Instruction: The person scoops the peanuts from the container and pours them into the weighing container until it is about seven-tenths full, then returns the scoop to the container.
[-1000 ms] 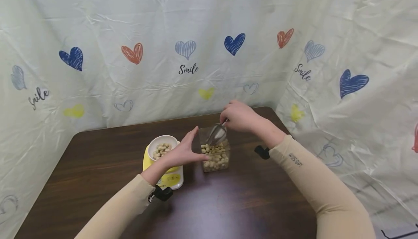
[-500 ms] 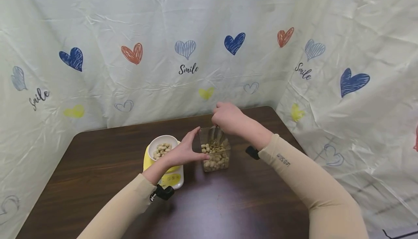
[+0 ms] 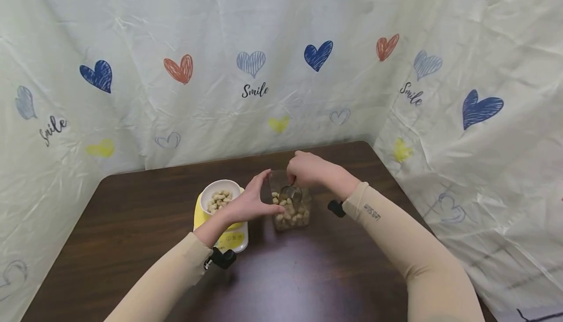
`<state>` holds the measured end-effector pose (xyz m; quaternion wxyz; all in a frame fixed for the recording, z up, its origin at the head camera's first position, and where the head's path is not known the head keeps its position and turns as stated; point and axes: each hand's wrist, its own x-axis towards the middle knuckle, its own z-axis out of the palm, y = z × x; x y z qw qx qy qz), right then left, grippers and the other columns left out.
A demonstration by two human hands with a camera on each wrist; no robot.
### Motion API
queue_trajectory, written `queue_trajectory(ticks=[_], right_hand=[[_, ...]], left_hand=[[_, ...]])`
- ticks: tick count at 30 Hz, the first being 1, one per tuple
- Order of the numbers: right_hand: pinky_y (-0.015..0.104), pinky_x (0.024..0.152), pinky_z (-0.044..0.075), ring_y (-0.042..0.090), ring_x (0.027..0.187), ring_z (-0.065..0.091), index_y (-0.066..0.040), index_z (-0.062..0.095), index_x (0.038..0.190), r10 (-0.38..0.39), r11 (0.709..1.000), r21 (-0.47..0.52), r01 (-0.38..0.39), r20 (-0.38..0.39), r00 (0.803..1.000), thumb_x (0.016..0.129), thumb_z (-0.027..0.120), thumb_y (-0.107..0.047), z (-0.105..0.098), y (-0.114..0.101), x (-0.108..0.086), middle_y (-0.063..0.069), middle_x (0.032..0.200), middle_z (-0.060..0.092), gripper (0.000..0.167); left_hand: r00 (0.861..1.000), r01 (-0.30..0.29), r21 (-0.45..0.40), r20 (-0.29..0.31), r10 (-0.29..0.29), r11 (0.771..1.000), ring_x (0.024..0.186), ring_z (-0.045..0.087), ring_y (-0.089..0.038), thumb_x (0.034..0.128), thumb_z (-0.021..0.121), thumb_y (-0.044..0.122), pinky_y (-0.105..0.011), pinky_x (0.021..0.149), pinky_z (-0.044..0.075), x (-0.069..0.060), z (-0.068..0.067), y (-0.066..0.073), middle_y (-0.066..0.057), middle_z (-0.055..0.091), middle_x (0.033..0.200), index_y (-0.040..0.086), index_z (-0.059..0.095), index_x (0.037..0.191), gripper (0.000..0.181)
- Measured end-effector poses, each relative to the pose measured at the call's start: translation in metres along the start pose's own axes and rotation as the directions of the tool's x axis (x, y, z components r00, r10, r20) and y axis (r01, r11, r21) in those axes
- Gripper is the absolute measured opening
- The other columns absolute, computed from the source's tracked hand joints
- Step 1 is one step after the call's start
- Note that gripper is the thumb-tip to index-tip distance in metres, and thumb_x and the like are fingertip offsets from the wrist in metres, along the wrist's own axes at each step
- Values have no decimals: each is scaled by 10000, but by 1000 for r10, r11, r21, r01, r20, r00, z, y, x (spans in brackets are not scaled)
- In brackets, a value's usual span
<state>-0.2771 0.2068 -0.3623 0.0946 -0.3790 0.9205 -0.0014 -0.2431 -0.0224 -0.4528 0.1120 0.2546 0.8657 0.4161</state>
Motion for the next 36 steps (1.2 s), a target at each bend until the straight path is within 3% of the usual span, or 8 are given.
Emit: queue_trajectory(ticks=[4, 6, 12, 19, 29, 36], right_hand=[[477, 1027, 411, 214, 969, 619, -160, 814, 964, 13, 997, 76, -16, 36, 999, 907, 732, -40, -5, 6, -1, -54, 976, 713, 156], [472, 1035, 431, 189, 987, 645, -169, 810, 986, 27, 990, 135, -37, 70, 997, 917, 727, -64, -9, 11, -2, -67, 1000, 715, 151], [385, 825, 555, 120, 954, 666, -202, 801, 1017, 55, 949, 300, -95, 137, 989, 928, 726, -106, -16, 23, -4, -75, 1048, 716, 151], [377, 799, 545, 122, 930, 652, -211, 792, 1005, 78, 931, 340, -133, 173, 982, 929, 727, -127, -17, 27, -1, -64, 1055, 705, 131], [393, 808, 530, 184, 897, 640, -184, 782, 991, 149, 861, 444, -247, 244, 958, 910, 745, -141, -22, 38, 4, -13, 1042, 699, 98], [389, 827, 535, 176, 967, 634, -184, 773, 1000, 107, 885, 415, -213, 262, 959, 903, 776, -125, -23, 39, 5, -13, 1103, 674, 114]], left_hand=[[1000, 1, -4, -2, -1, 1000, 1504, 231, -239, 750, 830, 637, -478, 1157, 304, 0, -1, 2, -42, 278, 1628, 175, 135, 1649, 1226], [1000, 5, -5, 0, -5, 1000, 1500, 240, -229, 744, 834, 636, -470, 1155, 308, 0, -1, 3, -34, 281, 1627, 189, 135, 1649, 1228], [1000, 4, -2, -26, -5, 1000, 1493, 251, -222, 723, 856, 624, -449, 1160, 301, 0, 1, 5, -34, 296, 1619, 173, 154, 1644, 1243], [1000, 5, -20, -15, -5, 1000, 1479, 281, -225, 728, 857, 617, -456, 1149, 319, 1, 1, 2, -41, 289, 1618, 182, 144, 1645, 1240], [1000, 7, -40, 4, -7, 999, 1481, 277, -221, 728, 853, 626, -467, 1146, 324, 0, 1, 2, -40, 285, 1622, 205, 129, 1649, 1245], [1000, 4, -46, -3, -4, 999, 1476, 287, -221, 733, 857, 607, -468, 1145, 325, 0, 1, 3, -43, 298, 1614, 210, 142, 1645, 1225]])
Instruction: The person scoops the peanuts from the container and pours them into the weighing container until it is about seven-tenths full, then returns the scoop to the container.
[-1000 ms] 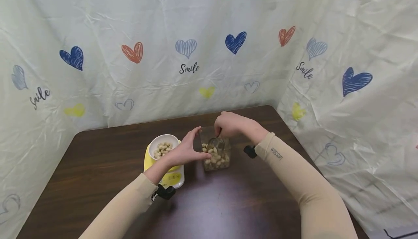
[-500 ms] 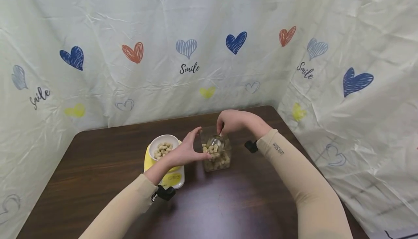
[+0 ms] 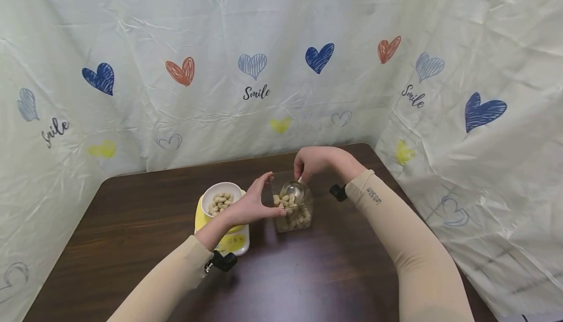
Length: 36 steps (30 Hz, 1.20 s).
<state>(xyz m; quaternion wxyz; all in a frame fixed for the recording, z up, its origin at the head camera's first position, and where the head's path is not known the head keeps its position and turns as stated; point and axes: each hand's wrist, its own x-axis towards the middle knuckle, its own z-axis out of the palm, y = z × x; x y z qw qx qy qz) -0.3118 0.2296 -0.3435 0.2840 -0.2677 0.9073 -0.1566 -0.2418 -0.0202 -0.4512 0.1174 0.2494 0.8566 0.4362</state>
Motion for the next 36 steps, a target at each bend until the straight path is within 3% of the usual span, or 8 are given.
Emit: queue_trajectory(ticks=[10, 20, 29, 36], right_hand=[[374, 849, 523, 185, 1017, 608, -191, 788, 974, -27, 999, 17, 28, -69, 997, 898, 776, -94, -6, 7, -3, 17, 1129, 632, 125], [371, 878, 510, 180, 1036, 602, -177, 779, 1013, -28, 996, 81, 31, -37, 999, 916, 773, -120, -2, 12, -3, 12, 1147, 634, 113], [394, 854, 513, 216, 1050, 589, -179, 753, 1039, -3, 992, 122, 14, -88, 996, 939, 741, -127, -3, 22, -6, 34, 1183, 622, 113], [402, 852, 517, 223, 1039, 592, -160, 762, 1046, -35, 988, 149, 50, -97, 995, 938, 753, -131, -2, 26, -4, 51, 1178, 625, 112]], left_hand=[[1000, 1, -9, 5, -1, 1000, 1467, 302, -211, 736, 859, 602, -466, 1138, 332, 1, 0, -2, -36, 295, 1614, 214, 143, 1646, 1221], [1000, 2, -7, 2, -2, 1000, 1474, 297, -221, 733, 855, 614, -477, 1143, 327, 0, 1, -2, -40, 299, 1614, 212, 152, 1644, 1219], [1000, -3, 2, 0, 3, 1000, 1480, 288, -229, 738, 853, 609, -478, 1146, 324, 1, 1, -3, -59, 296, 1613, 206, 153, 1644, 1214], [1000, -2, -1, -2, 2, 1000, 1488, 267, -231, 767, 869, 526, -479, 1153, 311, 2, 2, -4, -57, 300, 1610, 212, 154, 1643, 1174]])
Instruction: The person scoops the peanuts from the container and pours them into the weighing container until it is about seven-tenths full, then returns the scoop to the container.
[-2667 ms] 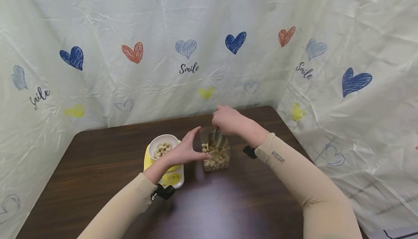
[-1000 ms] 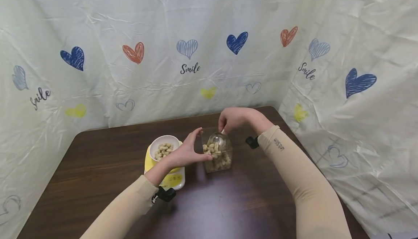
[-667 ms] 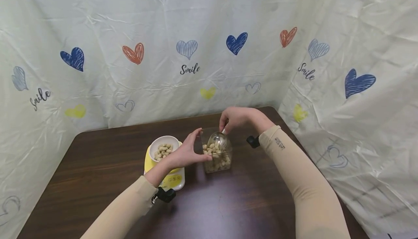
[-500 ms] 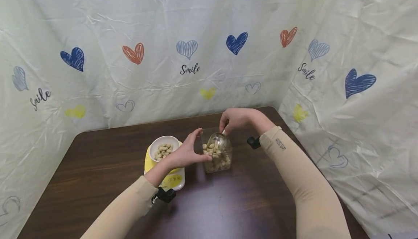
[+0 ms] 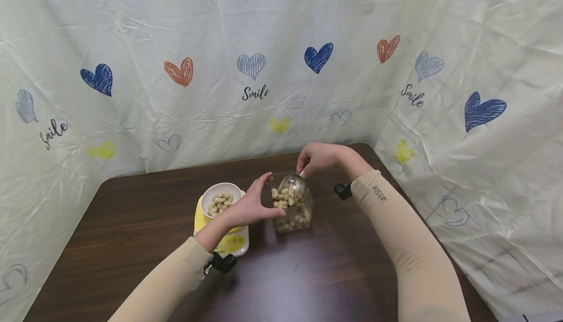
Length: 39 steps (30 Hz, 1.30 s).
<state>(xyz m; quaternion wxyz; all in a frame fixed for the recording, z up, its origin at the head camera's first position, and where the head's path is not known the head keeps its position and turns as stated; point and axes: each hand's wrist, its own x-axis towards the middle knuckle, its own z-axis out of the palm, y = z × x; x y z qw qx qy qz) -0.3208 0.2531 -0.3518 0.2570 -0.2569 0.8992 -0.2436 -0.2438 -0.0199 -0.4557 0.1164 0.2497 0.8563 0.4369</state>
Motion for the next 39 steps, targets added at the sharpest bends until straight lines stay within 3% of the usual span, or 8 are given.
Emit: queue_trajectory(ticks=[9, 20, 28, 39], right_hand=[[470, 886, 504, 243, 1040, 572, -142, 760, 1060, 12, 1000, 28, -12, 4, 1000, 940, 738, -143, -7, -2, -6, 71, 1182, 618, 122], [415, 868, 494, 242, 1039, 586, -142, 759, 1070, 40, 999, -5, -40, 4, 999, 936, 744, -166, -20, -9, -5, 53, 1169, 647, 137], [405, 879, 488, 225, 1031, 588, -140, 764, 1061, 41, 999, -9, -41, 3, 999, 925, 753, -151, -24, -6, -1, 54, 1150, 659, 136], [391, 880, 492, 220, 1015, 614, -86, 761, 1079, 6, 1000, -1, -6, 37, 999, 920, 754, -124, -32, -5, 0, 62, 1111, 682, 163]], left_hand=[[1000, -9, 15, -9, 9, 1000, 1464, 313, -226, 737, 856, 602, -458, 1141, 332, 0, 0, 0, -59, 316, 1599, 213, 161, 1641, 1206], [1000, -8, -5, -8, 8, 1000, 1474, 311, -284, 744, 861, 574, -487, 1142, 327, -2, -1, 4, -88, 308, 1603, 196, 160, 1641, 1199], [1000, -2, 7, -12, 2, 1000, 1486, 282, -251, 736, 862, 581, -471, 1154, 313, -2, -1, 3, -83, 290, 1618, 211, 160, 1642, 1204], [999, 37, 4, 6, -37, 999, 1505, 237, -263, 741, 852, 597, -510, 1152, 308, -2, -1, 3, -83, 233, 1645, 281, 122, 1645, 1204]])
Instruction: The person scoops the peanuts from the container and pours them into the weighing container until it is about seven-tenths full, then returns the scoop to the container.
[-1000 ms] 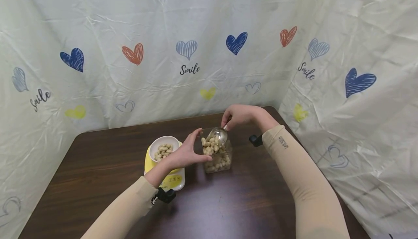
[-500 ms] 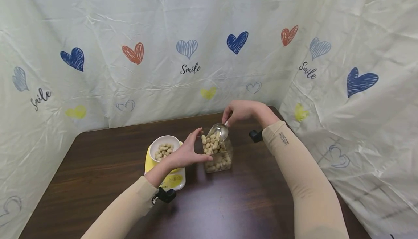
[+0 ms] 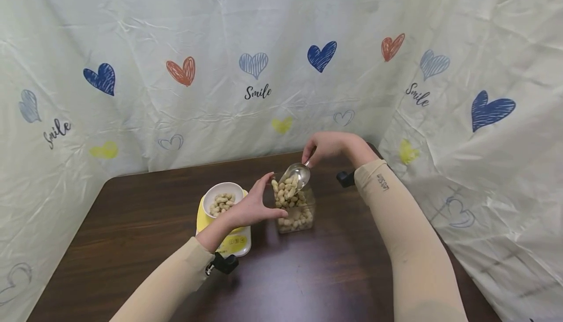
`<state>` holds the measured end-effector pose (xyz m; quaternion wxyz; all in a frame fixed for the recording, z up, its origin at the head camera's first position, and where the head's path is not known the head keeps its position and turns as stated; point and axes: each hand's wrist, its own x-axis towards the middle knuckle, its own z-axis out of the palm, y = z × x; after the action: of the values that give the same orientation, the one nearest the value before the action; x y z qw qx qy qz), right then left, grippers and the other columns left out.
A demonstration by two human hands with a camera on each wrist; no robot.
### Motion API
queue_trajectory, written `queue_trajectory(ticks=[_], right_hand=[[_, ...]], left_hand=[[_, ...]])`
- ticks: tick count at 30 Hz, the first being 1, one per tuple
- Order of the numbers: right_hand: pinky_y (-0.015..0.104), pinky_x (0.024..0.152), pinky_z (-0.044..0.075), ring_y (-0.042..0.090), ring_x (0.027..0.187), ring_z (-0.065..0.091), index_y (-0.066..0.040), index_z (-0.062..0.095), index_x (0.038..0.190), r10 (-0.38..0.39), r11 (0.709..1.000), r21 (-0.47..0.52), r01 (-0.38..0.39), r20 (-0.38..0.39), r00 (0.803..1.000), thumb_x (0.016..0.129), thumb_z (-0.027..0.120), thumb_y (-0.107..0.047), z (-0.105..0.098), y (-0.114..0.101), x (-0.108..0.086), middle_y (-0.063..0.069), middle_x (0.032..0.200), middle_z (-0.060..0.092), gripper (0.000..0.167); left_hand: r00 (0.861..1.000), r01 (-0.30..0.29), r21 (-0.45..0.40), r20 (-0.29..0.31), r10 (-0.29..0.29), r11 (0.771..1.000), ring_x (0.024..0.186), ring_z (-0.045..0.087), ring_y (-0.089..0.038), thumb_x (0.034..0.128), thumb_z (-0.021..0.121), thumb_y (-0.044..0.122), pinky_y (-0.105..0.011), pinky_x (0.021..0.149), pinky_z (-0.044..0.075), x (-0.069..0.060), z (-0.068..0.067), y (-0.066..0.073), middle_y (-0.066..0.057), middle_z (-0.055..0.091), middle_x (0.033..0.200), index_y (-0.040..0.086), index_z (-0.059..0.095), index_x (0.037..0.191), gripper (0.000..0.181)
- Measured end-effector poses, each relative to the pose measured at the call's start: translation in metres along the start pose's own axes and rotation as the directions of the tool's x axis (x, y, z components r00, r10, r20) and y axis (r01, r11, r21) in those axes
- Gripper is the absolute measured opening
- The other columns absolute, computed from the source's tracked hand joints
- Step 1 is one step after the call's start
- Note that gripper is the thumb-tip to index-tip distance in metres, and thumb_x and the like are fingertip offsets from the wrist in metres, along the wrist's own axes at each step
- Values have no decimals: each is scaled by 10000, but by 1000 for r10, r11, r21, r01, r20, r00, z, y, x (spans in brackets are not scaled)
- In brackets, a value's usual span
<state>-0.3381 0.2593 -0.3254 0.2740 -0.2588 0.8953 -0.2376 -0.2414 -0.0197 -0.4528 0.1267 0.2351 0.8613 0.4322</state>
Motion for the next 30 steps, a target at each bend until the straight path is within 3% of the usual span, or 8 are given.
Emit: queue_trajectory(ticks=[6, 12, 19, 25, 30], right_hand=[[406, 897, 495, 208, 1013, 613, -98, 764, 1077, 24, 1000, -10, -24, 17, 1000, 924, 756, -137, -4, 0, -5, 59, 1109, 687, 158], [445, 906, 505, 216, 984, 620, -79, 766, 1084, 3, 1000, 24, -3, 26, 1000, 928, 756, -134, -4, 4, -8, 76, 1101, 687, 166], [420, 890, 518, 219, 979, 620, -67, 766, 1092, -21, 998, 66, 19, 26, 999, 921, 767, -153, 1, 11, -9, 89, 1107, 678, 191], [399, 886, 514, 234, 989, 621, -57, 758, 1097, -58, 993, 99, 57, 8, 998, 925, 767, -152, 5, 18, -11, 77, 1079, 691, 196], [400, 891, 510, 249, 1011, 625, -80, 762, 1106, -83, 988, 128, 88, -44, 996, 928, 771, -168, 10, 23, -12, 67, 1080, 698, 198]], left_hand=[[1000, -11, -1, -3, 11, 1000, 1497, 255, -258, 742, 855, 590, -505, 1153, 308, 1, 1, -1, -81, 263, 1632, 267, 133, 1644, 1200], [999, -40, -4, -15, 40, 999, 1469, 306, -273, 746, 860, 576, -497, 1140, 325, 2, 1, -3, -116, 303, 1612, 221, 152, 1641, 1195], [999, -36, 5, -18, 36, 999, 1461, 317, -230, 733, 864, 590, -463, 1141, 329, 1, 1, -1, -71, 312, 1605, 220, 154, 1643, 1212], [1000, -29, -3, -10, 29, 1000, 1482, 284, -242, 741, 865, 571, -470, 1156, 308, 0, 1, 1, -75, 292, 1622, 214, 137, 1649, 1217], [1000, -11, -9, 12, 11, 1000, 1533, 152, -236, 744, 859, 588, -487, 1190, 240, -2, -1, 1, -55, 178, 1680, 224, 14, 1662, 1300]])
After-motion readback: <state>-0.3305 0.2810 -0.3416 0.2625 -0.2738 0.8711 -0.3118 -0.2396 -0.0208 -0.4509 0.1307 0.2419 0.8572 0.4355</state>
